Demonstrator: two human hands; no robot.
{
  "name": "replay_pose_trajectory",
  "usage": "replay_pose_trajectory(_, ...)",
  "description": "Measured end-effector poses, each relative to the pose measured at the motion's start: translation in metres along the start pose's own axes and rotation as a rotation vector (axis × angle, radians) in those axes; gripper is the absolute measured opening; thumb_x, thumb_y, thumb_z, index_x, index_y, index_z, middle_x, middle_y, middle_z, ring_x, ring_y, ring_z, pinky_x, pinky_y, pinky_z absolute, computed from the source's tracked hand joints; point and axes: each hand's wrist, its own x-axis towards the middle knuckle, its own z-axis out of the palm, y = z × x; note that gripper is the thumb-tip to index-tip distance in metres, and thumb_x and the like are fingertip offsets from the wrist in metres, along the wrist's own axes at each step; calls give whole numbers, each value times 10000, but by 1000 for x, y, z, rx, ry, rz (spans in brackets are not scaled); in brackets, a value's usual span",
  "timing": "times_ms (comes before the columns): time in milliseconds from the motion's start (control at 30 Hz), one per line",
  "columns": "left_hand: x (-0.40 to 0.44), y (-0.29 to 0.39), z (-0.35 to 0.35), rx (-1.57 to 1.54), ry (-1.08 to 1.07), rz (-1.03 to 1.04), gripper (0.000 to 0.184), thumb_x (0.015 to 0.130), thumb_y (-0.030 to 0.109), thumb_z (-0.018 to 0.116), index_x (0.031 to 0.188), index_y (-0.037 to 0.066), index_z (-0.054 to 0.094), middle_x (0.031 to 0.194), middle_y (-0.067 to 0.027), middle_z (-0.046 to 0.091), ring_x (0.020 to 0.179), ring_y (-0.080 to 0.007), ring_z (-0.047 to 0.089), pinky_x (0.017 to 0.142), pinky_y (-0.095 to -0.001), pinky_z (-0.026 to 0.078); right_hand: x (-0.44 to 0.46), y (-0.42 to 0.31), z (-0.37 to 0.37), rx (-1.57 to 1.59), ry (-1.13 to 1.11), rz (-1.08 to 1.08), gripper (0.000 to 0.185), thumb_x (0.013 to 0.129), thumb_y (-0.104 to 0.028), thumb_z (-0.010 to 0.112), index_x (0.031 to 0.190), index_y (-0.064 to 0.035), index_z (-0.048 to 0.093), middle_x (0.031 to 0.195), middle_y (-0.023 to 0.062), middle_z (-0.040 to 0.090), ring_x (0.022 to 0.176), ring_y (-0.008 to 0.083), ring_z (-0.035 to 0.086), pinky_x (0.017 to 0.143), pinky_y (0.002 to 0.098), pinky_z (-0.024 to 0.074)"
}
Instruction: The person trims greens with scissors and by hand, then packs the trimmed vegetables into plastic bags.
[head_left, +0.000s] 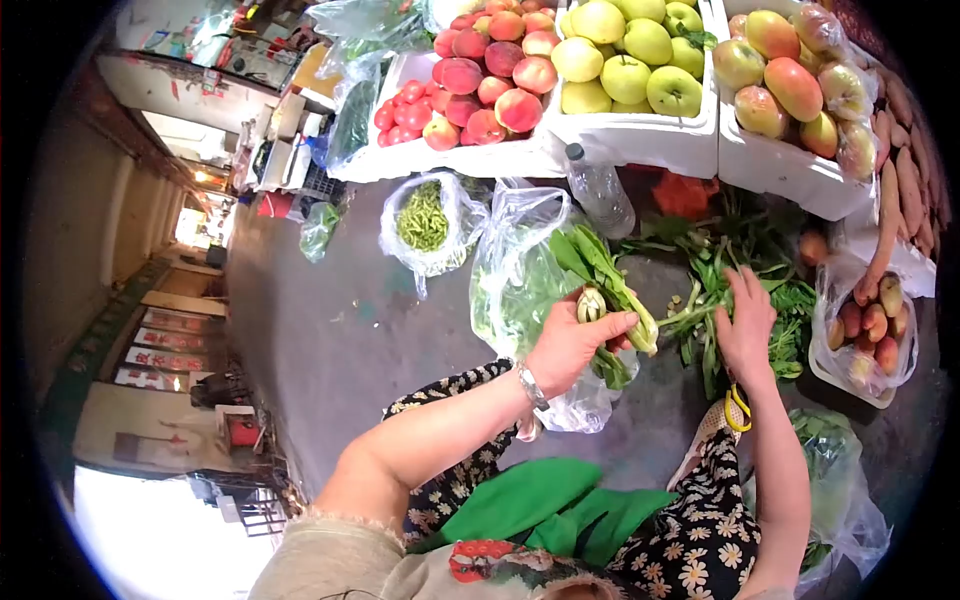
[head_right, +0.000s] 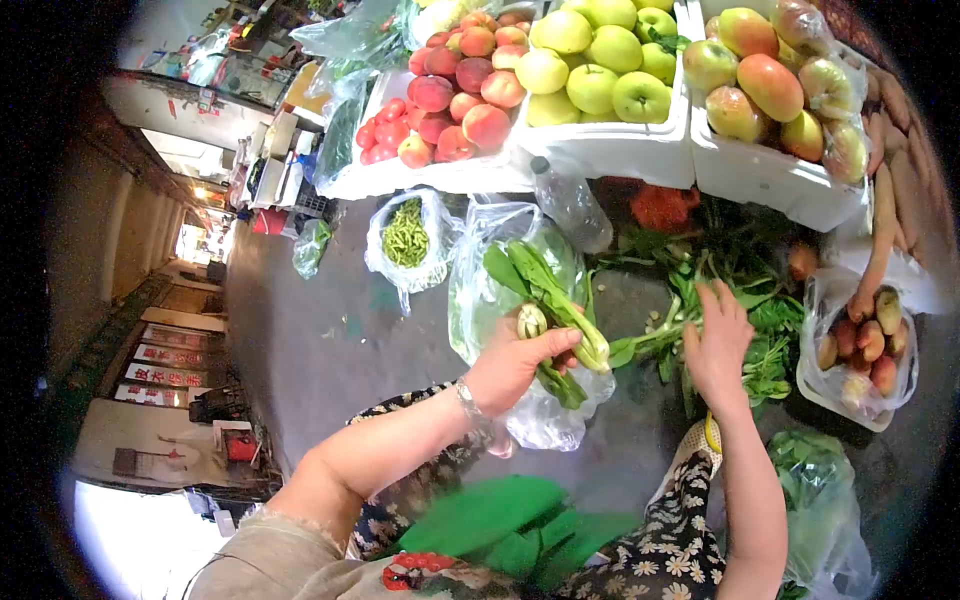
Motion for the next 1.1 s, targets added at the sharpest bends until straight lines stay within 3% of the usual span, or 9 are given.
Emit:
replay_pose_trajectory(33,2,0,-1,-8,-1,-14,237,859,104,721,1043,12,603,855,-47,668,676,-117,620,616,-258,516,7,-2,-5,-6,-15,4,437,859,-116,594,1283,-31,528,1143,169,621,1017,290,604,907,405,459)
replay_pose_trajectory(100,5,-5,-3,99,25,28,234,861,104,715,1049,10,613,849,-43,668,682,-112,616,618,-257,513,20,-19,-18,1048,-571,300,358,866,-172,643,1178,-4,593,1050,119,653,934,203,615,833,327,481)
replay_pose_trajectory(167,6,-7,-4,121,34,3,281,852,102,722,1099,18,619,848,-31,671,678,-105,607,622,-250,508,26,-52,-47,1406,-728,444,307,863,-200,682,1083,6,624,958,52,656,874,120,597,769,265,475)
replay_pose_trajectory(233,6,-8,-3,100,20,26,293,842,95,733,1099,16,619,844,-27,669,672,-105,600,617,-250,504,20,-63,-45,1446,-811,363,270,867,-175,688,1063,-2,621,920,20,643,838,93,585,737,251,474)
replay_pose_trajectory(300,6,-11,-2,50,9,62,280,832,88,742,1073,15,618,840,-22,666,673,-104,597,617,-250,501,14,-68,-38,1539,-837,409,239,855,-161,709,1021,-15,619,864,7,633,750,83,573,677,244,478)
replay_pose_trajectory(467,6,-11,-8,2,-24,-4,212,828,61,732,989,12,603,846,-55,663,700,-125,612,630,-257,504,12,-64,-35,1587,-860,529,229,884,-187,689,1043,-35,623,863,2,643,701,83,593,636,229,472)
replay_pose_trajectory(700,8,-13,-10,2,16,8,230,820,66,742,989,16,593,868,-52,660,706,-122,606,630,-263,500,6,-74,-30,1756,-906,642,235,905,-213,669,1051,-36,618,856,3,642,696,75,605,615,222,474)
replay_pose_trajectory(900,9,-17,-13,118,65,37,222,811,74,755,947,35,585,813,-23,630,682,-106,581,616,-255,482,2,-84,-37,1432,-818,488,274,907,-204,665,1096,-17,599,882,21,651,706,79,619,593,217,478)
replay_pose_trajectory(1100,10,-13,-13,95,74,14,193,814,70,750,905,35,584,786,-20,628,652,-109,585,591,-255,476,-6,-89,-22,1665,-819,540,226,954,-158,583,1114,1,588,915,53,663,738,98,642,608,230,491)
